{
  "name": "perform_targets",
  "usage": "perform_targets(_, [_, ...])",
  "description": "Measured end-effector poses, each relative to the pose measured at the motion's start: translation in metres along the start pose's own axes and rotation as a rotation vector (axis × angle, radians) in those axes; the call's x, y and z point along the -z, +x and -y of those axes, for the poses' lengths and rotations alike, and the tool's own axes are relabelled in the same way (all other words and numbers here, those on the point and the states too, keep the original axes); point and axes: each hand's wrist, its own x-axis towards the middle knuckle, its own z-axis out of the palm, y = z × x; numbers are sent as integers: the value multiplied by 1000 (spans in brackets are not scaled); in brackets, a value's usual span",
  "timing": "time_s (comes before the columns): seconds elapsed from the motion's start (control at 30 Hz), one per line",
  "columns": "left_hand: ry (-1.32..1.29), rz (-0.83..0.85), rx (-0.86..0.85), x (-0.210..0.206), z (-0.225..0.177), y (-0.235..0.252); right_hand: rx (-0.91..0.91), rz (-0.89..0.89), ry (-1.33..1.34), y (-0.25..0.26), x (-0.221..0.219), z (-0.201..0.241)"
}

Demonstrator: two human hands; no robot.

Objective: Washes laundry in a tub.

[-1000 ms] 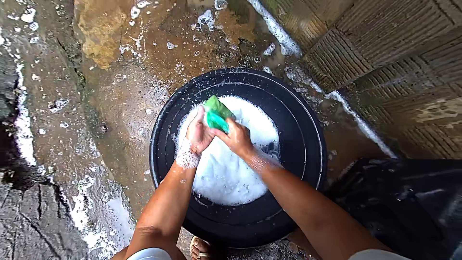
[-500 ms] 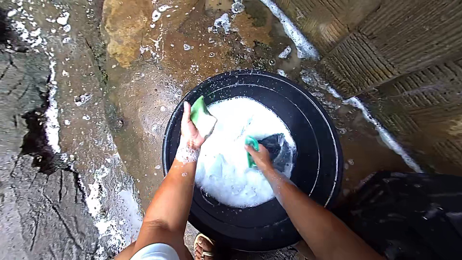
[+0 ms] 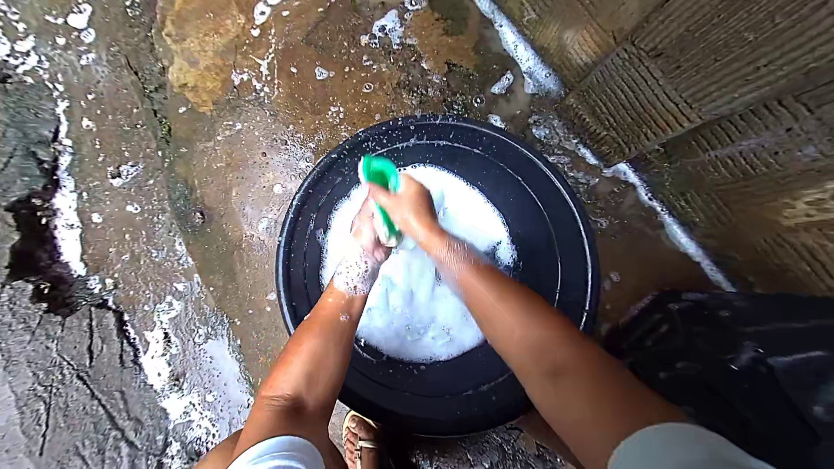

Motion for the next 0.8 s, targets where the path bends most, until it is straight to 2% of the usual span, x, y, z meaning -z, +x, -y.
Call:
perform_targets(0.1, [-82,28,76,-6,-5,9,-18,-49,148,48,10,-17])
perform_targets(0.17, [-124,101,128,-11,-21,4,-46,-108,200,57,22,-53])
perform_targets(0.27, [-212,265,182,-9,-59,-14,-185,-271,123,41,57,-135])
perform_targets(0.33, [-330,356,122,2,-73,-17,-358,-390,-27,18,84,-190])
perform_targets(0.37, [-355,354,52,11,-71,-14,-464,-426,-107,4,88,-212])
perform_targets(0.43, [-347,238,-71,28,-47,3,-570,-339,-238,-30,69,-237])
perform_targets(0.5, [-369,58,-33,30,-24,27,-472,-153,-235,-53,32,-226])
perform_targets(0.53, [-387,30,19,27,-18,34,-389,-90,-150,-56,17,-215])
perform_targets(0.6, [-345,121,51,24,-18,38,-202,-67,43,-54,1,-185])
perform_targets(0.73, [-297,340,-28,32,-38,28,224,-215,228,-33,14,-121])
perform_targets(0.8, [-261,322,-125,35,-34,28,375,-232,283,-25,21,-88])
